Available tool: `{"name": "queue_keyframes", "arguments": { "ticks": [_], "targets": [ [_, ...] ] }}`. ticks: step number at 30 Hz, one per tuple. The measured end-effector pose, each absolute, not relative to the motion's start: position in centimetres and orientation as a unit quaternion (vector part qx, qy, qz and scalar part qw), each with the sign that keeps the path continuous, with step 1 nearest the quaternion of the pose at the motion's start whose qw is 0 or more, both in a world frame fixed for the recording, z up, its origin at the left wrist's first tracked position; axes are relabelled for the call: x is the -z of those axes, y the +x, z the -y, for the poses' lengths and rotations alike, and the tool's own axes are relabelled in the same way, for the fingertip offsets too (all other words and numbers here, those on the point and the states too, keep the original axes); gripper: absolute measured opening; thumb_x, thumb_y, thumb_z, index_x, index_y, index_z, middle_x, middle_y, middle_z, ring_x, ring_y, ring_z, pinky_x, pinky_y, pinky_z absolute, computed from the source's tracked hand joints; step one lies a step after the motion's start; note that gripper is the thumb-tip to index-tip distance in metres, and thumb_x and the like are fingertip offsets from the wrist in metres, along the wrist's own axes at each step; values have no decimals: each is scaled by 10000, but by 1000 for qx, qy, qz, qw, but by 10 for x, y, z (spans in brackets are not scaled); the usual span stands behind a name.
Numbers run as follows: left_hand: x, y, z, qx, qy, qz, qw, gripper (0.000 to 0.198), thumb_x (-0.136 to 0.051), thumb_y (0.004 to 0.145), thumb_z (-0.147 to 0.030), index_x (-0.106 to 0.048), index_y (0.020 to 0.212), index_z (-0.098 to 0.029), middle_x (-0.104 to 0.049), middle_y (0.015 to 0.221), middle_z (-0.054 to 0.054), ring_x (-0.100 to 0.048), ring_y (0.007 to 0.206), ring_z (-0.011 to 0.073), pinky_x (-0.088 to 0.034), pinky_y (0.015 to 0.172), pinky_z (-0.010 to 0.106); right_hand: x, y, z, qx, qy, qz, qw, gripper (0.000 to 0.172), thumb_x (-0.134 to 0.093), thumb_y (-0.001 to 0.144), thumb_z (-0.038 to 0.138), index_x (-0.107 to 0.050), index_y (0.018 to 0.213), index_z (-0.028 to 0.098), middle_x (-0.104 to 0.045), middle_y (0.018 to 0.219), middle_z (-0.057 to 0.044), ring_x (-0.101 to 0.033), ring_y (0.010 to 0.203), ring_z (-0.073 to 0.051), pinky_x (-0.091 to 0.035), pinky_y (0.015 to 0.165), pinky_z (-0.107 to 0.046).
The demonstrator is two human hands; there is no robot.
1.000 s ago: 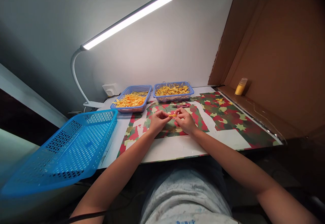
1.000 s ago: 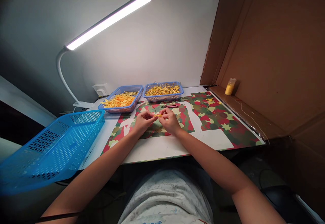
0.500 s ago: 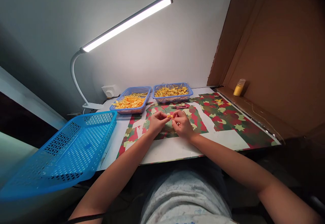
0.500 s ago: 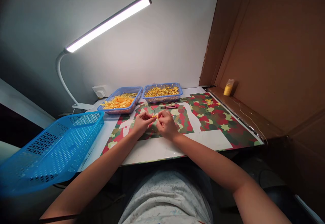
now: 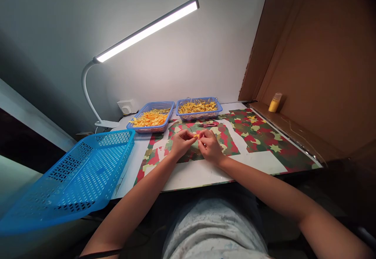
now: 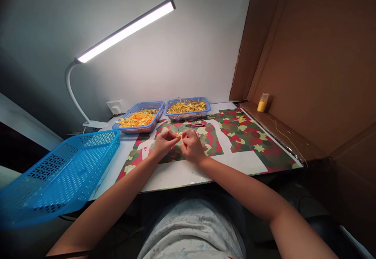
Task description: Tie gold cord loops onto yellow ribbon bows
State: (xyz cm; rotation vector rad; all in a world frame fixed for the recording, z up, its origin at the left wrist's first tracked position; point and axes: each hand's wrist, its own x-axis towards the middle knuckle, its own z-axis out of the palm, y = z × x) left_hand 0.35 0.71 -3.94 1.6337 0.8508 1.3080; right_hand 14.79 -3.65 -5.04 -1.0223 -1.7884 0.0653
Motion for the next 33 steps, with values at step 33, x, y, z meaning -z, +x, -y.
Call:
{"name": "queue_keyframes", "arguments": {
  "ticks": [33],
  "targets": [
    [43, 0, -9, -539, 770, -330, 92, 126, -646, 714, -150, -591, 609, -193, -684, 616, -11, -626, 569, 132, -486, 568, 242, 49, 148, 37, -14, -577, 721, 383, 223, -481, 920, 204, -644, 768, 194, -631, 1025, -75, -493, 950, -232, -315, 779, -367]
  ]
}}
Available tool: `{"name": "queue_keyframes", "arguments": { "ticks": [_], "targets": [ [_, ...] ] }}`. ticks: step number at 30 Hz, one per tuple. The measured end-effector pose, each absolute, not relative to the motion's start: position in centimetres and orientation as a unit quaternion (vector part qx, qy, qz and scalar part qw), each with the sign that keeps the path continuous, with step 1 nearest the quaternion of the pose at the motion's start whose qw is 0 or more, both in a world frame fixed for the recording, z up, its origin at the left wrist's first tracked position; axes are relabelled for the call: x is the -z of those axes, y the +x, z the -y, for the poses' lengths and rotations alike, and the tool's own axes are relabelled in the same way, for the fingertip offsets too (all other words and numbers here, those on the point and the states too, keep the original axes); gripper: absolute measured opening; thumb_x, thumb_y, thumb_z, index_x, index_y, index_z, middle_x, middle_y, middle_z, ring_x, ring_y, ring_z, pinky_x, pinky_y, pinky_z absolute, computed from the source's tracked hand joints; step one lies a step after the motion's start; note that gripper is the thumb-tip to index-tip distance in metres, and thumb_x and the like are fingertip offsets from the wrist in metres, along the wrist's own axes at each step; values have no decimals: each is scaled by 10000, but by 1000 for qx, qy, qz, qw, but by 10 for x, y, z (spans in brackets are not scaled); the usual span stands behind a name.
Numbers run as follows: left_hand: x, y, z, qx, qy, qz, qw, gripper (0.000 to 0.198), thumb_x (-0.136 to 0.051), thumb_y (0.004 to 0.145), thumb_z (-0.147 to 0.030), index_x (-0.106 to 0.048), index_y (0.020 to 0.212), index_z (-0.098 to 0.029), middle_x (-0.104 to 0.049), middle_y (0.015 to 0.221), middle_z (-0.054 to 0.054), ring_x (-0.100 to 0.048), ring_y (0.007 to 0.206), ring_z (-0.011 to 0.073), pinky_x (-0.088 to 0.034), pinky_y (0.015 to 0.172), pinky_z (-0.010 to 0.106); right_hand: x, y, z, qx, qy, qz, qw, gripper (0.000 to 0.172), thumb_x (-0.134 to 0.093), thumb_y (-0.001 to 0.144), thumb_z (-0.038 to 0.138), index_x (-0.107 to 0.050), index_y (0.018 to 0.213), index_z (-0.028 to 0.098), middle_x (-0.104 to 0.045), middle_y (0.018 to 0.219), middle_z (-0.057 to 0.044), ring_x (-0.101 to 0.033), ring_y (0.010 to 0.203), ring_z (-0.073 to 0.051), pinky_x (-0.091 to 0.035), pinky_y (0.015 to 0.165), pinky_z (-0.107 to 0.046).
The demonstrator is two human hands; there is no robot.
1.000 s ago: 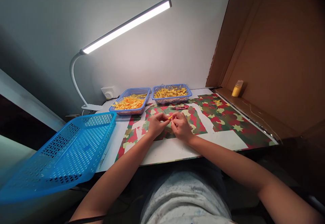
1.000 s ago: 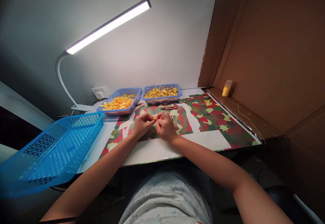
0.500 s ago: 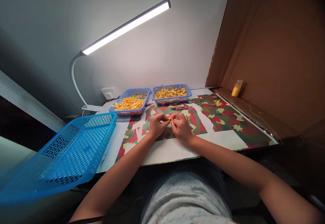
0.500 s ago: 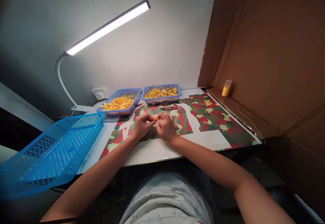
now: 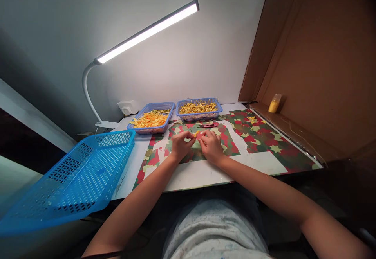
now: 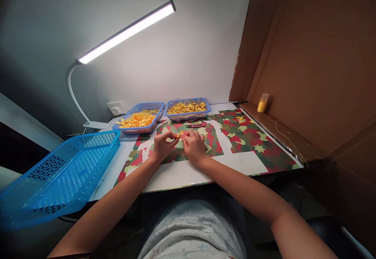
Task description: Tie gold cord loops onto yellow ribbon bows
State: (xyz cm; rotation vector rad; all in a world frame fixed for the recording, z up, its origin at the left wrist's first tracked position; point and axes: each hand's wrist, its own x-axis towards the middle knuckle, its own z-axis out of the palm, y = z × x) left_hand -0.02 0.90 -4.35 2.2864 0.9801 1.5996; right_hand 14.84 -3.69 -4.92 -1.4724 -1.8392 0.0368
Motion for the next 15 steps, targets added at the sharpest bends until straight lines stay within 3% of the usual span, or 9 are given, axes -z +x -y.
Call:
{"name": "queue_keyframes", "arguments": {
  "ticks": [6, 15],
  "targets": [
    [48, 4, -12, -534, 793, -292, 41, 159, -613, 734, -105, -582, 616, -207, -703, 668, -13, -670, 652, 143, -525, 640, 258, 55, 153, 26, -102, -588, 709, 375, 222, -460, 924, 184, -658, 825, 200, -686, 915, -60, -527, 919, -231, -311, 747, -333],
    [50, 2, -13, -503, 819, -276, 5, 165, -619, 757, -110, -582, 627, -204, -710, 703, 9, -668, 649, 151, -520, 624, 258, 56, 154, 24, -179, -520, 721, 421, 235, -442, 879, 135, -630, 745, 176, -656, 721, -19, -538, 662, -149, -358, 624, -246]
  ]
}}
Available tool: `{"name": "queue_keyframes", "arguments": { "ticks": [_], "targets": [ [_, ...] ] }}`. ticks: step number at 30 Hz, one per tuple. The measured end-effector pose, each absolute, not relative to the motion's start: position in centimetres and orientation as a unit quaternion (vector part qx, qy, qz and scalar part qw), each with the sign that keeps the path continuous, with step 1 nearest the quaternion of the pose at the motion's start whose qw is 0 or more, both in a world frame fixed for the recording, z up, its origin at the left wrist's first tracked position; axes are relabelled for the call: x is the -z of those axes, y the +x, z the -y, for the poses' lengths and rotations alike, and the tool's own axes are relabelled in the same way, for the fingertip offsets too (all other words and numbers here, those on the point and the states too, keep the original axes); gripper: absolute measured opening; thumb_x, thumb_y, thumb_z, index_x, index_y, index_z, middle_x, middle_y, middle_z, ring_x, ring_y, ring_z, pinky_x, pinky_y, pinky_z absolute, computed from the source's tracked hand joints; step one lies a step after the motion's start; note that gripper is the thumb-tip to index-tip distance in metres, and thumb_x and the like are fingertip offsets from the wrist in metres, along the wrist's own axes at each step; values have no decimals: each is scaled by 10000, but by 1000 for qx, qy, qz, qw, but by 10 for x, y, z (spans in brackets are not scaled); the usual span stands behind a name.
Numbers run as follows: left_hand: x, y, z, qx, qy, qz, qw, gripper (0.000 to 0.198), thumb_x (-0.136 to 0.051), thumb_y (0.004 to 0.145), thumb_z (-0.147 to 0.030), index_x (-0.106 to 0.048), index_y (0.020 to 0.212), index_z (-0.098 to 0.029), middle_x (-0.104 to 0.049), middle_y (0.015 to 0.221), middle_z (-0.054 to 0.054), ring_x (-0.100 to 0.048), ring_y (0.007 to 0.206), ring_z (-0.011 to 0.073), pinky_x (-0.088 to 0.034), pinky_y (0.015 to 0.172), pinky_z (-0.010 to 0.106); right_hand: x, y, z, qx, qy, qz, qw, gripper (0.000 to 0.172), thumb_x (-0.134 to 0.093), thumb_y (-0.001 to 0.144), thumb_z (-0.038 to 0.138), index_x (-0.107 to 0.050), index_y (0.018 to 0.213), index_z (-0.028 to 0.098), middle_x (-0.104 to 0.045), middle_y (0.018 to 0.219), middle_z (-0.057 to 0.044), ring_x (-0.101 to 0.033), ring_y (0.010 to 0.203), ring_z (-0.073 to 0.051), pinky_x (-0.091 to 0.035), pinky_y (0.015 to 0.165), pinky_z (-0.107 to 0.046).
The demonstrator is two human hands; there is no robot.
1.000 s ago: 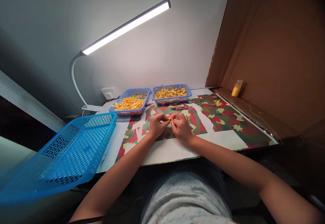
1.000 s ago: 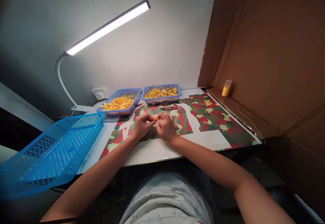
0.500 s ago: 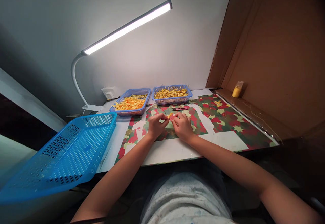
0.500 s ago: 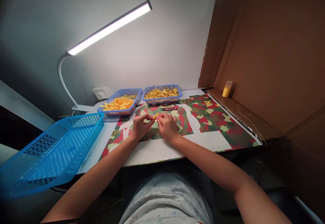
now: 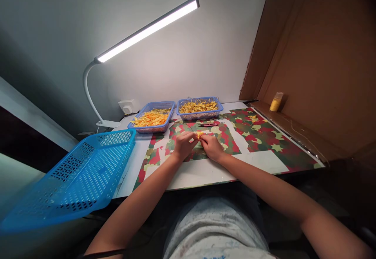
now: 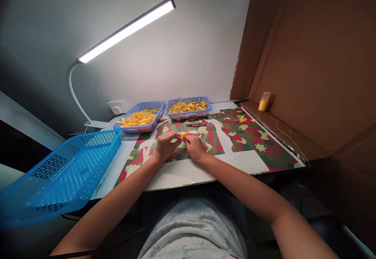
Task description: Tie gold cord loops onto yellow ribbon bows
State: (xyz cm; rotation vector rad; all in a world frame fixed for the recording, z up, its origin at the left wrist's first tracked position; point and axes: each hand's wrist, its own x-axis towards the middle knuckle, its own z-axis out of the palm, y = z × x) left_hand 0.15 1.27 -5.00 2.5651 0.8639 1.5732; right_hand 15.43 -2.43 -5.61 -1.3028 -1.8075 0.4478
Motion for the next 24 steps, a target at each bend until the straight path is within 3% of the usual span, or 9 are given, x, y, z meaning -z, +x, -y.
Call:
{"name": "queue_keyframes", "arguments": {
  "ticks": [7, 12, 15, 20, 24],
  "targets": [
    [47, -1, -11, -489, 826, -279, 16, 156, -611, 754, -120, -581, 631, -211, -708, 713, 17, -669, 672, 163, -518, 645, 270, 53, 154, 27, -198, -501, 719, 439, 239, -455, 862, 159, -601, 674, 180, -614, 638, -3, -525, 610, -142, -357, 599, -245],
    [46, -3, -11, -478, 823, -305, 38, 150, -594, 748, -113, -595, 640, -217, -705, 720, 19, -670, 690, 169, -526, 658, 284, 55, 154, 27, -211, -514, 694, 457, 144, -490, 862, 208, -622, 806, 184, -648, 676, -3, -557, 604, -148, -386, 598, -251],
    [45, -3, -11, -476, 827, -294, 49, 151, -595, 747, -107, -591, 641, -214, -699, 719, 20, -667, 695, 167, -533, 675, 287, 57, 155, 26, -215, -523, 683, 463, 125, -537, 836, 230, -621, 752, 189, -653, 674, -5, -565, 608, -149, -400, 604, -256],
    [43, -2, -9, -496, 822, -274, 53, 175, -591, 757, -107, -563, 613, -202, -737, 897, 66, -691, 797, 179, -540, 716, 296, 58, 156, 23, -221, -526, 676, 466, 115, -593, 778, 211, -637, 674, 189, -667, 681, -7, -566, 620, -149, -403, 609, -260],
    [43, -1, -8, -486, 816, -300, 89, 172, -606, 725, -99, -559, 599, -205, -750, 831, 41, -686, 741, 173, -532, 700, 295, 57, 157, 23, -221, -532, 668, 472, 128, -589, 768, 220, -620, 650, 182, -637, 623, -4, -555, 590, -151, -383, 578, -261]
  ]
}}
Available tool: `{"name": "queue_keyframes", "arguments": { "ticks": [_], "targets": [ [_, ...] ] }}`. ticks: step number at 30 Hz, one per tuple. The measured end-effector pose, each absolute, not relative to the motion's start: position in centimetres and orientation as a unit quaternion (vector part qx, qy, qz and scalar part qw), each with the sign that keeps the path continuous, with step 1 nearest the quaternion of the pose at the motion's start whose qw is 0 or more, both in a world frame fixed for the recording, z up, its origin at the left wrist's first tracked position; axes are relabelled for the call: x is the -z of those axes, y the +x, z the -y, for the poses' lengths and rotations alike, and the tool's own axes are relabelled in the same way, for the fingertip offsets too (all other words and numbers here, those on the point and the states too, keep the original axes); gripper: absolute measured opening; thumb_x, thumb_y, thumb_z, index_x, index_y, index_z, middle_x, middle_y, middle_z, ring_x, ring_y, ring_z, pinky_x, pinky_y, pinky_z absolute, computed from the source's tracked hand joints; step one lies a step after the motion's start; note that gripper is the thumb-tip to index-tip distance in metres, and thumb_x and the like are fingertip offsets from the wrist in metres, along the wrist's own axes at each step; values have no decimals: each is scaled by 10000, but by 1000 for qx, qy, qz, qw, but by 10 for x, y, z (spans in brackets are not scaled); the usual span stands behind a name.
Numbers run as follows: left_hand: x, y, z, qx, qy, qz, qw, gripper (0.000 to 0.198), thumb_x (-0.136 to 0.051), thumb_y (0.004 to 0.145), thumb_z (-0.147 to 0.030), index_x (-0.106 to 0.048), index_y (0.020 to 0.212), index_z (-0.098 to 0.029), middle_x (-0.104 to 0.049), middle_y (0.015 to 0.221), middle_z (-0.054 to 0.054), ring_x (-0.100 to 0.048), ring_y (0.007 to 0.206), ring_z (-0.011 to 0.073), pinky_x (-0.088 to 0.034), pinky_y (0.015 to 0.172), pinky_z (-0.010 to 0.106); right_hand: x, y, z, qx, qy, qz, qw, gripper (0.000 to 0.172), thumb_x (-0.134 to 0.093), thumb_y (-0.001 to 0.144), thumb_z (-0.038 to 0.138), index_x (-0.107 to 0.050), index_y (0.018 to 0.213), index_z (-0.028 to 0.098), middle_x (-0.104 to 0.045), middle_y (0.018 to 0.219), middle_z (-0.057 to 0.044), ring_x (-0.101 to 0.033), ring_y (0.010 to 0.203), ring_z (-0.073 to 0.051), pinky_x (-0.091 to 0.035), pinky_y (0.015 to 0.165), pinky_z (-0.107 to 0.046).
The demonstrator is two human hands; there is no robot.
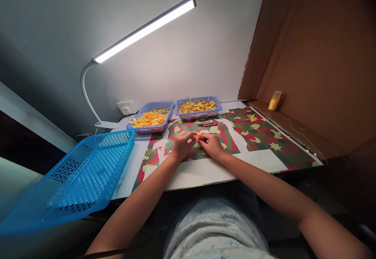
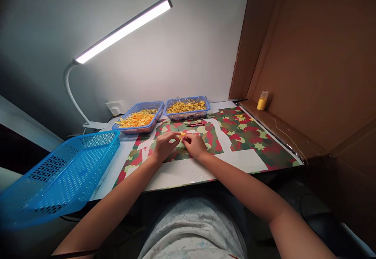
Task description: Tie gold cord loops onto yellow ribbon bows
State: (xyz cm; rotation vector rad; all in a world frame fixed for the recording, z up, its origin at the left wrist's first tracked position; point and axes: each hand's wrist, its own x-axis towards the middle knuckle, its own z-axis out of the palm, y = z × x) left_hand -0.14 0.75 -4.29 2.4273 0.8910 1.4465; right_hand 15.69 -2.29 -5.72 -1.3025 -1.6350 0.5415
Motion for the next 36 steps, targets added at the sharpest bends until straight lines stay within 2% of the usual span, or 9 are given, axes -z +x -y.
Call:
{"name": "queue_keyframes", "arguments": {
  "ticks": [5, 8, 11, 16, 25, 36],
  "targets": [
    [45, -1, -10, -523, 736, -362, 233, 131, -671, 717, -209, -572, 634, -187, -689, 652, 5, -613, 587, 129, -477, 560, 237, 56, 156, 24, -216, -513, 669, 493, 159, -532, 825, 281, -592, 707, 191, -621, 628, 1, -548, 573, -146, -388, 573, -260],
    [46, 0, -12, -530, 685, -364, 343, 238, -726, 696, -320, -542, 641, -180, -624, 580, -19, -565, 511, 103, -443, 493, 211, 56, 155, 24, -208, -504, 669, 505, 170, -492, 853, 310, -577, 757, 198, -594, 613, 7, -526, 563, -150, -386, 572, -264],
    [46, 2, -12, -520, 671, -357, 390, 332, -765, 671, -391, -508, 640, -183, -616, 574, -19, -575, 513, 107, -434, 477, 205, 55, 155, 25, -204, -495, 674, 508, 159, -477, 849, 296, -556, 746, 205, -571, 589, 16, -508, 548, -147, -379, 565, -261],
    [46, 2, -11, -507, 677, -360, 394, 354, -773, 669, -409, -502, 645, -183, -627, 573, -19, -554, 486, 96, -398, 444, 195, 52, 155, 27, -195, -493, 676, 512, 174, -481, 828, 282, -532, 677, 212, -522, 541, 31, -459, 510, -134, -352, 541, -258],
    [48, 1, -12, -511, 690, -360, 364, 239, -720, 690, -298, -516, 629, -190, -560, 554, -48, -489, 481, 77, -367, 439, 187, 49, 155, 29, -179, -496, 672, 521, 190, -486, 788, 256, -467, 603, 215, -438, 503, 47, -396, 488, -120, -332, 534, -258],
    [49, 0, -12, -516, 707, -360, 323, 133, -685, 684, -238, -572, 635, -186, -641, 623, -16, -560, 557, 105, -446, 540, 217, 50, 155, 29, -178, -494, 673, 522, 197, -494, 807, 275, -500, 622, 209, -455, 508, 39, -405, 491, -120, -333, 529, -256]
  ]
}}
